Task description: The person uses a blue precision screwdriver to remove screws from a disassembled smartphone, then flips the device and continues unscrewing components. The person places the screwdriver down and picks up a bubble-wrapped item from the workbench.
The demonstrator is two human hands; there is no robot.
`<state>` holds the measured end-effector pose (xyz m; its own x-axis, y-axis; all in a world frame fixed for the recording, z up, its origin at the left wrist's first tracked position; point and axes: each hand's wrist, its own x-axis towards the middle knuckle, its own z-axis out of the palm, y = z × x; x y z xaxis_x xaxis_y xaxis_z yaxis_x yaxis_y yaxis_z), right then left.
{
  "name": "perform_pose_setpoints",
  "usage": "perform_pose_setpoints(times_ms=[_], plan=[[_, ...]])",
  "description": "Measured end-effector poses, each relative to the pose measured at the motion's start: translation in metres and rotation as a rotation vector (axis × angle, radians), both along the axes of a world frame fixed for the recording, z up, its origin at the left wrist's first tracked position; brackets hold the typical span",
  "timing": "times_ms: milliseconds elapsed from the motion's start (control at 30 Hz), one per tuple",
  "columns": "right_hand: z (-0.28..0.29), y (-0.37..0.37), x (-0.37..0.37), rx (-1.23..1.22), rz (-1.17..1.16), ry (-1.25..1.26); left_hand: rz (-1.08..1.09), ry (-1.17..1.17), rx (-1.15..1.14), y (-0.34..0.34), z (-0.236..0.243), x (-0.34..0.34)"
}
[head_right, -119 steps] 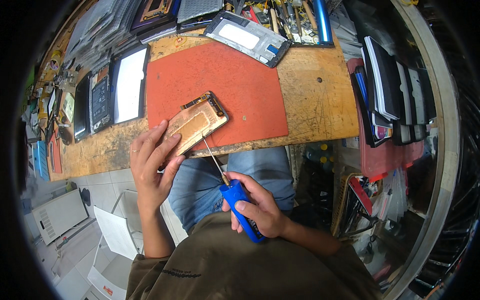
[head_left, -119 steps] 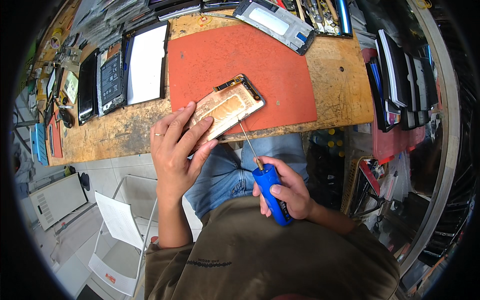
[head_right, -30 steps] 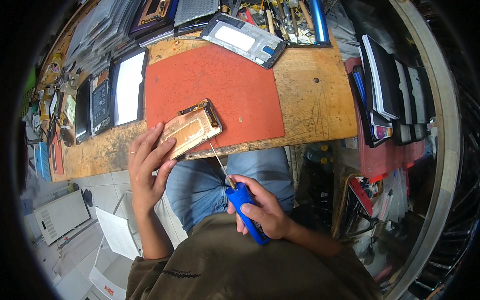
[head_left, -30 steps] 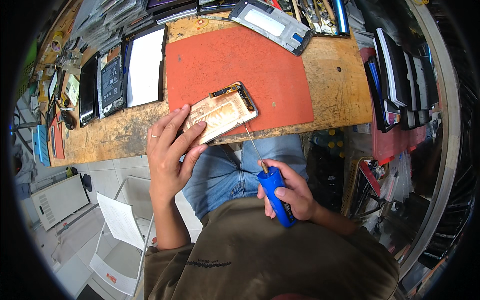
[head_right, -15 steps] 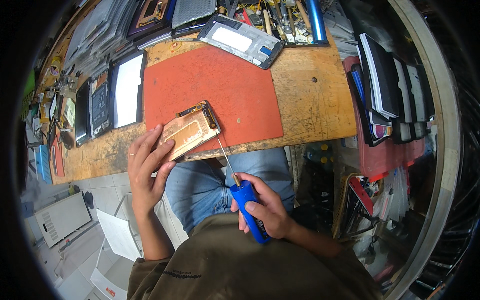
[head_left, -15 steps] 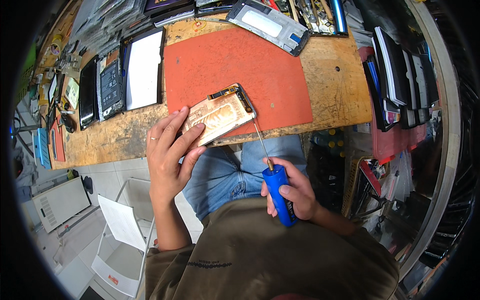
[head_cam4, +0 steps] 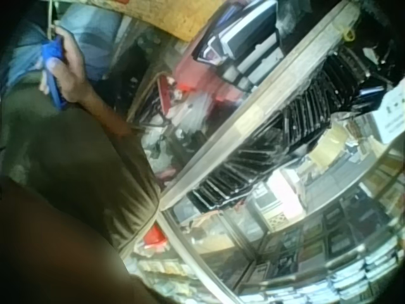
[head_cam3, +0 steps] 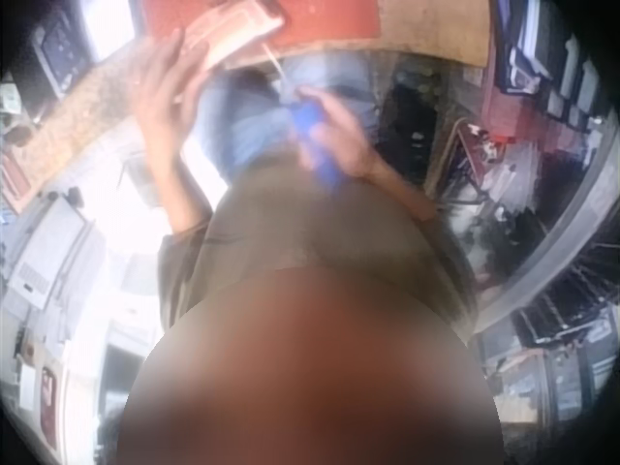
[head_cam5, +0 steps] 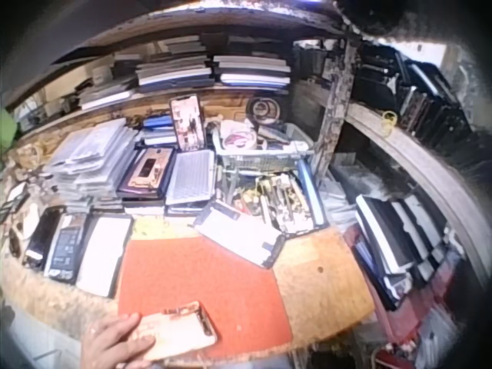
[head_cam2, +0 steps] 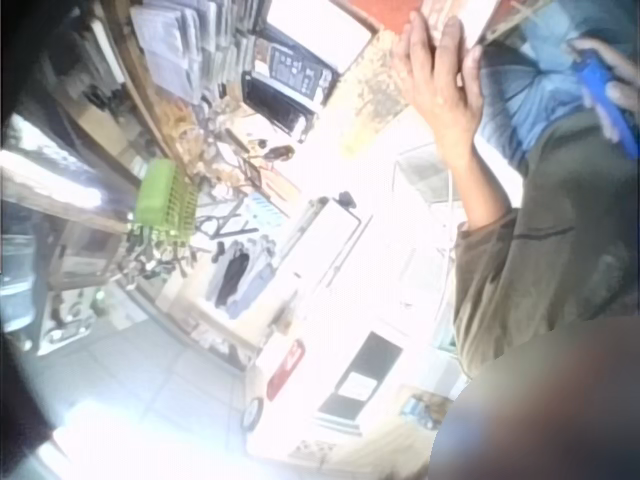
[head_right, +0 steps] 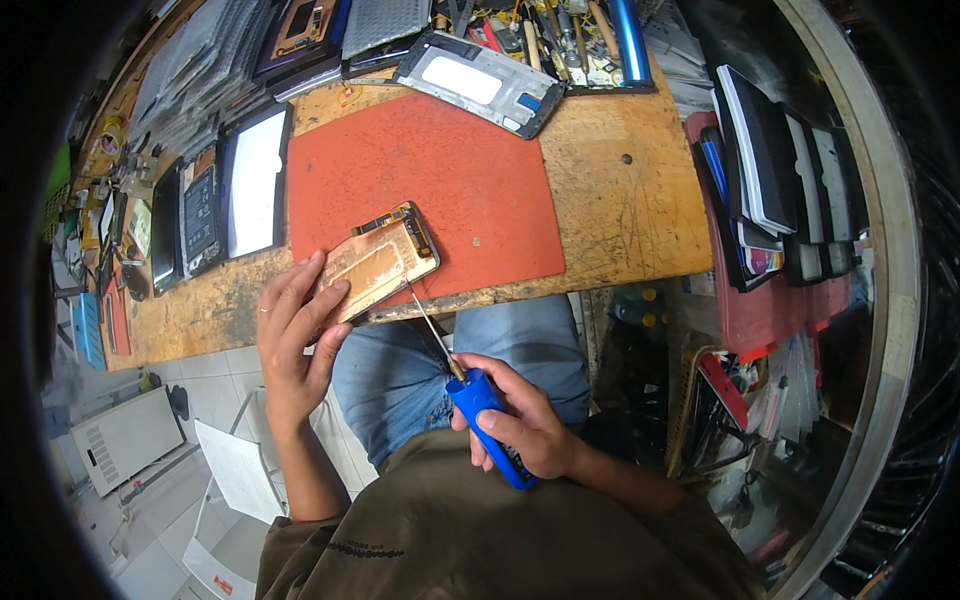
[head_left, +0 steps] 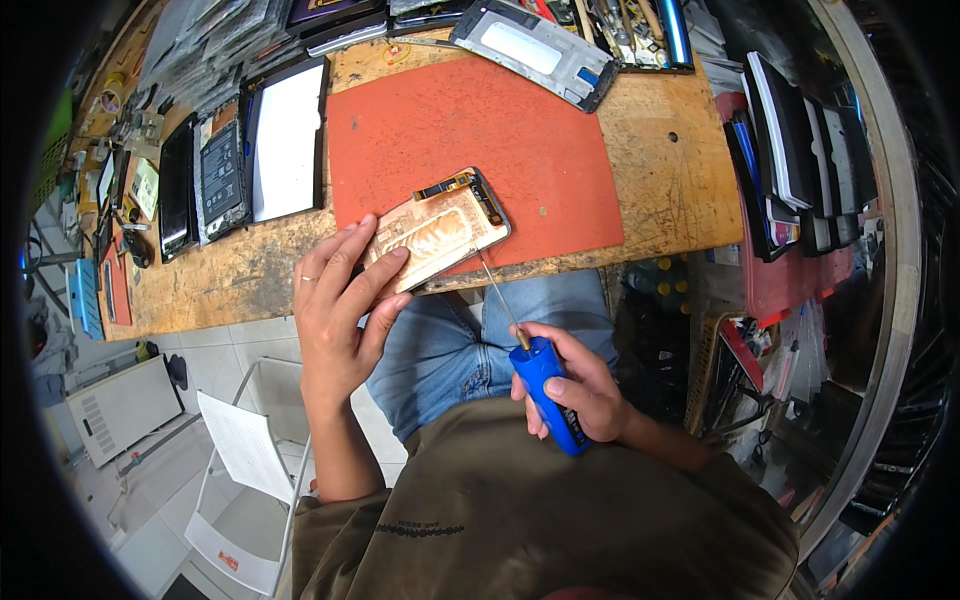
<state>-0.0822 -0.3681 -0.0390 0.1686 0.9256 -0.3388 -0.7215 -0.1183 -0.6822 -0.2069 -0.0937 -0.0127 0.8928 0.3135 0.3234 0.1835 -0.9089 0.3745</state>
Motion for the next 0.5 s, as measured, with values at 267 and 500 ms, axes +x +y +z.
perform_pose_setpoints(times_ms=[267,500], plan=[[-0.0020,-0.0016,-0.0017,0.004,-0.030,-0.010,-0.007,0.004,0.008,0.0005,0.0005,-0.0001],[-0.0037,-0.0034,-0.0012,0.002,-0.040,0.004,-0.007,0.003,0.009,-0.0001,0.0010,0.0002]])
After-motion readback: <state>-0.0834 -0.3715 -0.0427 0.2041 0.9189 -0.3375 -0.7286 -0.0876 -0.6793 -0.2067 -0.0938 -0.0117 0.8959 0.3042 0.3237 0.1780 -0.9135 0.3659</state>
